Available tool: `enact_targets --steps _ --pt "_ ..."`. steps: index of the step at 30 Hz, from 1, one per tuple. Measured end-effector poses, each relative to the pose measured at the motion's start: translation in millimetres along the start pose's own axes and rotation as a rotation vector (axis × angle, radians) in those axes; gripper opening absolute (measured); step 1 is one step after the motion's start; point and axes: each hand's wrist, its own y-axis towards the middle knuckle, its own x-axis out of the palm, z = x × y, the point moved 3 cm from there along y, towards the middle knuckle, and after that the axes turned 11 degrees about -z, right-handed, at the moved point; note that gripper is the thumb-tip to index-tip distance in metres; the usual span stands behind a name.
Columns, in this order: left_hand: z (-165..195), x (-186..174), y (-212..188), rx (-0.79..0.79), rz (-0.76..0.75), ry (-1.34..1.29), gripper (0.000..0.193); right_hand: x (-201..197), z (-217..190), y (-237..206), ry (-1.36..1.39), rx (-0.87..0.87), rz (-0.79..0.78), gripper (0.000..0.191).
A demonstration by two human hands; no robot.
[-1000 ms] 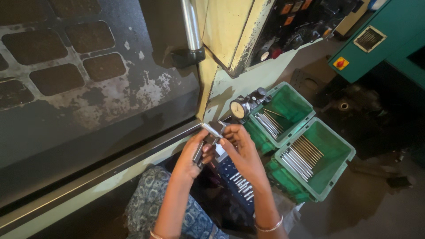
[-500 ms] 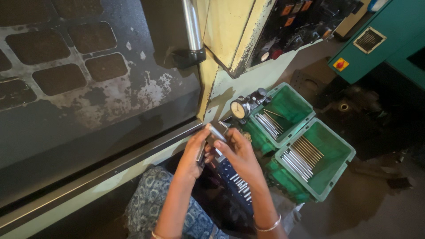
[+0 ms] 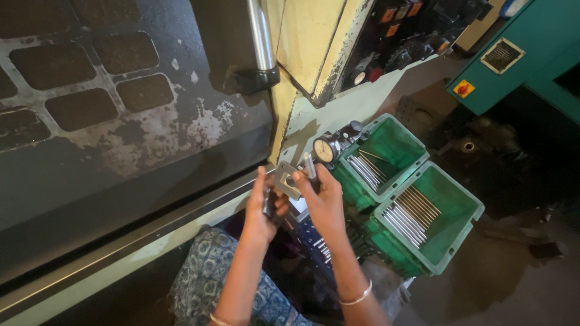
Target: The person repeatedly removes cylindrical metal rods from a machine, measures them with a dial caliper, and places them into a green container. The person also briefly wipes the machine surface with a cloth.
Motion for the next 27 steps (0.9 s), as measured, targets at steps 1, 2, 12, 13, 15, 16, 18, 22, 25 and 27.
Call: enact_targets --steps 1,2,12,13,15,16,18,22,25,27 --pt "2.0 -4.0 2.4 0.037 0.039 -0.062 0.042 1.7 -3.0 -5.6 -0.093 -0.025 0.031 0.011" --pt "4.6 -7.8 5.7 0.076 0.076 -0.124 0.04 4.0 -5.9 -10.5 -0.185 -0.05 0.061 0.01" --pt "10.7 -15.6 4.4 0.267 0.064 -0.141 0.031 40.4 -22.1 -32.1 -0.464 -0.292 -0.162 0.029" --pt "14.6 -15.1 4.0 0.29 0.076 -0.099 0.03 41.0 -21.8 -31.9 -0.414 -0.257 -0.186 0.028" --pt "21.0 -13.2 2.2 0.328 0.106 -0.018 0.028 41.8 -22.6 -33.4 -0.373 -0.219 -0.206 0.03" --pt "22.0 -11.1 0.1 0.358 0.114 0.009 0.027 42.3 -23.7 -34.4 -0.381 -0.222 -0.203 0.033" --pt "24.5 -5.8 -3.9 0.419 0.124 0.067 0.024 42.6 -25.0 -33.1 -0.402 -0.203 -0.199 0.036" --pt "27.4 3.2 -5.9 0.461 0.173 0.136 0.019 42.3 -19.1 -29.0 -0.424 -0.025 -0.169 0.03" --pt "22.9 6.3 -10.3 0.493 0.158 0.224 0.017 42.6 -14.3 -29.7 -0.486 -0.128 -0.13 0.026" --pt "18.3 6.6 -9.8 0.506 0.176 0.321 0.019 41.1 -5.4 -31.2 -0.473 -0.157 -0.125 0.024"
